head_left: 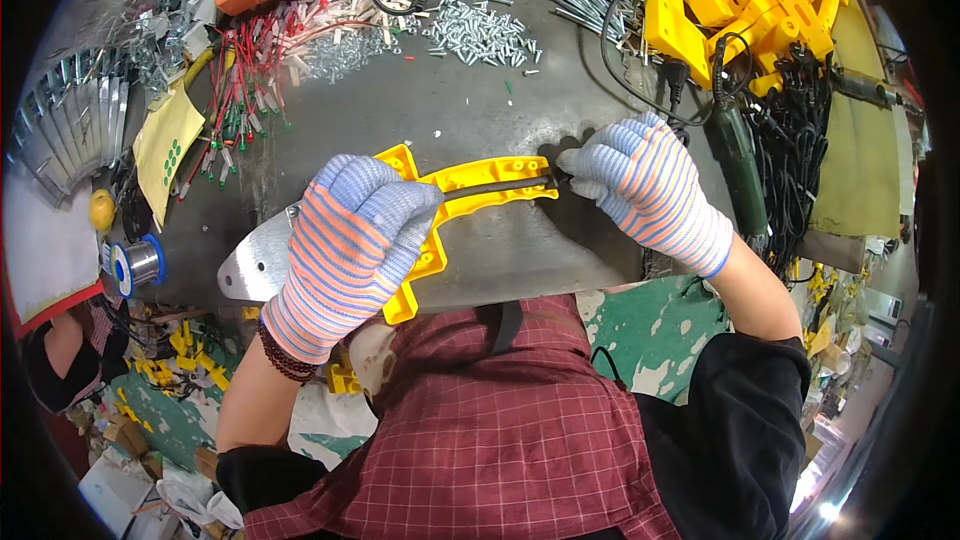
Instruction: Assembling and soldering the internal components of a yellow power tool housing.
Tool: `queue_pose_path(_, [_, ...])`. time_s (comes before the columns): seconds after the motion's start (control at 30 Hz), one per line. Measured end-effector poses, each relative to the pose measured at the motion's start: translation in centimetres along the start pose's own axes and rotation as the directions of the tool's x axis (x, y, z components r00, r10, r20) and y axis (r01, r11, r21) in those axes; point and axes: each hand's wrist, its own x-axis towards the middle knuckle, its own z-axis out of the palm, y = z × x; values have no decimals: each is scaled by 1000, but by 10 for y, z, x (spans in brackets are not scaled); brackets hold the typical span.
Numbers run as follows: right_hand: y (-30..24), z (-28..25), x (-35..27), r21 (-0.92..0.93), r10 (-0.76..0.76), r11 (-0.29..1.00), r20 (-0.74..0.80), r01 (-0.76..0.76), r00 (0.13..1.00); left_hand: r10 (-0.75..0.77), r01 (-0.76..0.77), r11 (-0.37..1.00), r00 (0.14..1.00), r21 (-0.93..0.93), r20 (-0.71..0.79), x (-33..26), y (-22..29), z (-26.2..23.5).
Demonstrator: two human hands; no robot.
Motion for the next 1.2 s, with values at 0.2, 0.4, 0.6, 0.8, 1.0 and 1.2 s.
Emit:
queue_pose_path(0.2, [0, 9, 5, -156, -37, 987, 76, 48, 996, -36, 1, 981, 984, 194, 173, 16, 10, 1])
queue_pose_path(0.4, [4, 10, 7, -80, -12, 997, 85, 19, 996, 103, -154, 916, 983, 371, 154, 8, 21, 1])
queue_pose_path(0.6, [6, 10, 7, -44, -8, 999, 84, 11, 996, -125, 36, 909, 974, 416, 189, -2, 46, 7])
queue_pose_path(0.8, [10, 13, 8, -28, -19, 999, 95, 21, 995, -89, 1, 855, 985, 519, 145, 0, 47, 18])
queue_pose_path(1.0, [10, 14, 7, 7, -25, 1000, 24, 25, 999, -95, -86, 698, 973, 711, 211, -1, 74, 44])
queue_pose_path(1.2, [12, 14, 8, 18, -23, 1000, 41, 23, 999, -112, 70, 772, 993, 631, 26, -6, 70, 65])
